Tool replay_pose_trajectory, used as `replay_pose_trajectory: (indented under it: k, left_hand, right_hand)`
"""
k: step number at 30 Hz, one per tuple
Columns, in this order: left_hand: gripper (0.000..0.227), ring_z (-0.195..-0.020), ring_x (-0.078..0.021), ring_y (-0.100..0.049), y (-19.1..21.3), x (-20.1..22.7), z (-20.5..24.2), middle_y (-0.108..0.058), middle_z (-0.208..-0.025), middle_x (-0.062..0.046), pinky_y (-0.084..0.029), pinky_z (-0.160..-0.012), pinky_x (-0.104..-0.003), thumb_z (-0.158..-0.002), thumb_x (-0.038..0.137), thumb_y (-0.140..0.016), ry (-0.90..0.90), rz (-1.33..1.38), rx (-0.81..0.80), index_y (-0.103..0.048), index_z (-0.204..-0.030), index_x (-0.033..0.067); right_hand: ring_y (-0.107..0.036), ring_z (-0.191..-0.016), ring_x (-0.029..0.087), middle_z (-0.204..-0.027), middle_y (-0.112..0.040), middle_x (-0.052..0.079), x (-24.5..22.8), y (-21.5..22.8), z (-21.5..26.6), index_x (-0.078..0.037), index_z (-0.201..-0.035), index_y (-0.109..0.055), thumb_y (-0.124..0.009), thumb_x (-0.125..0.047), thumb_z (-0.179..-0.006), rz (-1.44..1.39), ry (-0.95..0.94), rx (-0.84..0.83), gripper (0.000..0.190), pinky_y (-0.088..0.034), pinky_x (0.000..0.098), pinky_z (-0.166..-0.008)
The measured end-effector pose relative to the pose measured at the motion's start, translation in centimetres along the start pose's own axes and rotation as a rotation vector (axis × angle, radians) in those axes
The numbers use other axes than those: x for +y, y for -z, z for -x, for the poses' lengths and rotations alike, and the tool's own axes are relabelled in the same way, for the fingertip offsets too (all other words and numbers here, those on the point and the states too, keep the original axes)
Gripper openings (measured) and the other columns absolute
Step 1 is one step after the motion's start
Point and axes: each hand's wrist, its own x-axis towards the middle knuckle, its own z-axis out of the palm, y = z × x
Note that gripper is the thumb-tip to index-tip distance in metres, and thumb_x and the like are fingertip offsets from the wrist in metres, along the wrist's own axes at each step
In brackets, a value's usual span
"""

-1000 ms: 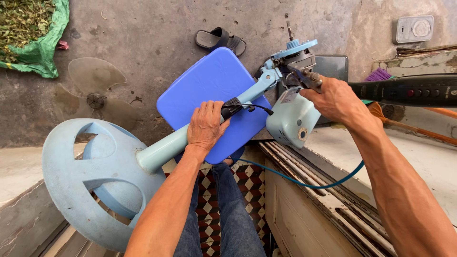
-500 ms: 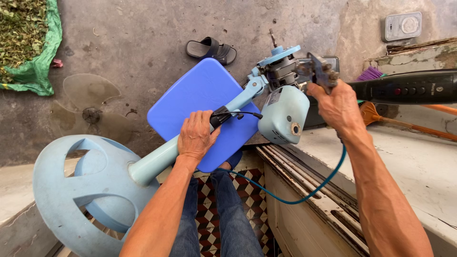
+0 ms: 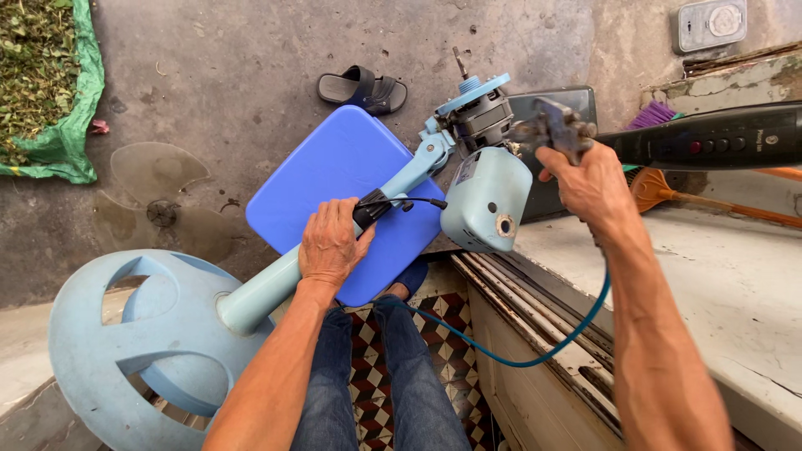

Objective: The person disassembles a light blue pedestal fan, removes the motor housing, and uses a power drill to remove the fan blade hub. The person then reassembles the fan components on a workbench.

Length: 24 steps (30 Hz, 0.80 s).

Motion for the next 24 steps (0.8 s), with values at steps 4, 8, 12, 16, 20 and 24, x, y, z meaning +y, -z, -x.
replay_pose_trajectory:
  k: [4,8,12,16,20,24]
  left_hand:
    - [0.048,-0.093,-0.0289,-0.063,0.4,0.4,-0.4,-0.064,-0.096,-0.010,-0.051,-0.079,-0.041,-0.079,0.032,-0.083,0.004,-0.002,0.016,-0.062,-0.113,0.0055]
    - [0.048,-0.092,-0.0281,-0.064,0.2,0.5,-0.4,-0.064,-0.095,-0.010,-0.052,-0.079,-0.041,-0.082,0.034,-0.083,0.002,-0.015,0.002,-0.063,-0.114,0.0043]
    - [0.048,-0.090,-0.0282,-0.064,0.0,0.7,-0.5,-0.064,-0.093,-0.010,-0.052,-0.077,-0.040,-0.082,0.034,-0.083,-0.005,-0.041,0.018,-0.063,-0.113,0.0043]
    - [0.043,-0.085,-0.0267,-0.064,-0.1,0.8,-0.5,-0.064,-0.091,-0.010,-0.051,-0.075,-0.040,-0.085,0.033,-0.082,0.011,-0.037,0.009,-0.064,-0.111,0.0042]
    - [0.044,-0.085,-0.0276,-0.064,0.1,1.0,-0.5,-0.065,-0.091,-0.011,-0.052,-0.075,-0.041,-0.084,0.033,-0.082,0.021,-0.020,0.009,-0.064,-0.110,0.0039]
    - [0.044,-0.089,-0.0299,-0.066,0.3,1.3,-0.6,-0.067,-0.094,-0.013,-0.052,-0.076,-0.042,-0.083,0.032,-0.083,0.011,-0.007,0.034,-0.064,-0.110,0.0039]
  right_hand:
    - [-0.054,-0.051,0.017,-0.084,-0.068,0.019,3.8,-1.9,1.1,-0.001,-0.099,-0.072,-0.065,-0.035,-0.101,-0.420,-0.134,0.124,0.034,-0.042,0.0316,-0.044]
    - [-0.057,-0.051,0.009,-0.106,-0.075,0.015,7.6,-5.7,2.5,-0.004,-0.115,-0.060,-0.071,-0.028,-0.093,-1.083,-0.111,0.170,0.034,-0.047,0.0243,-0.041]
    - [-0.057,-0.049,0.008,-0.113,-0.072,0.016,8.9,-8.6,1.4,-0.007,-0.122,-0.057,-0.072,-0.030,-0.096,-1.438,-0.153,0.181,0.038,-0.047,0.0213,-0.041]
    - [-0.057,-0.050,0.006,-0.118,-0.073,0.019,8.8,-10.9,1.0,-0.009,-0.122,-0.057,-0.072,-0.035,-0.095,-1.503,-0.100,0.198,0.040,-0.047,0.0209,-0.041]
    - [-0.056,-0.052,0.005,-0.118,-0.074,0.016,8.1,-12.7,1.4,-0.006,-0.125,-0.061,-0.074,-0.041,-0.094,-1.564,-0.064,0.175,0.049,-0.046,0.0204,-0.043]
    - [-0.054,-0.047,0.005,-0.112,-0.078,0.013,9.2,-14.1,0.3,-0.007,-0.120,-0.061,-0.072,-0.046,-0.090,-1.571,-0.109,0.306,0.051,-0.046,0.0218,-0.041]
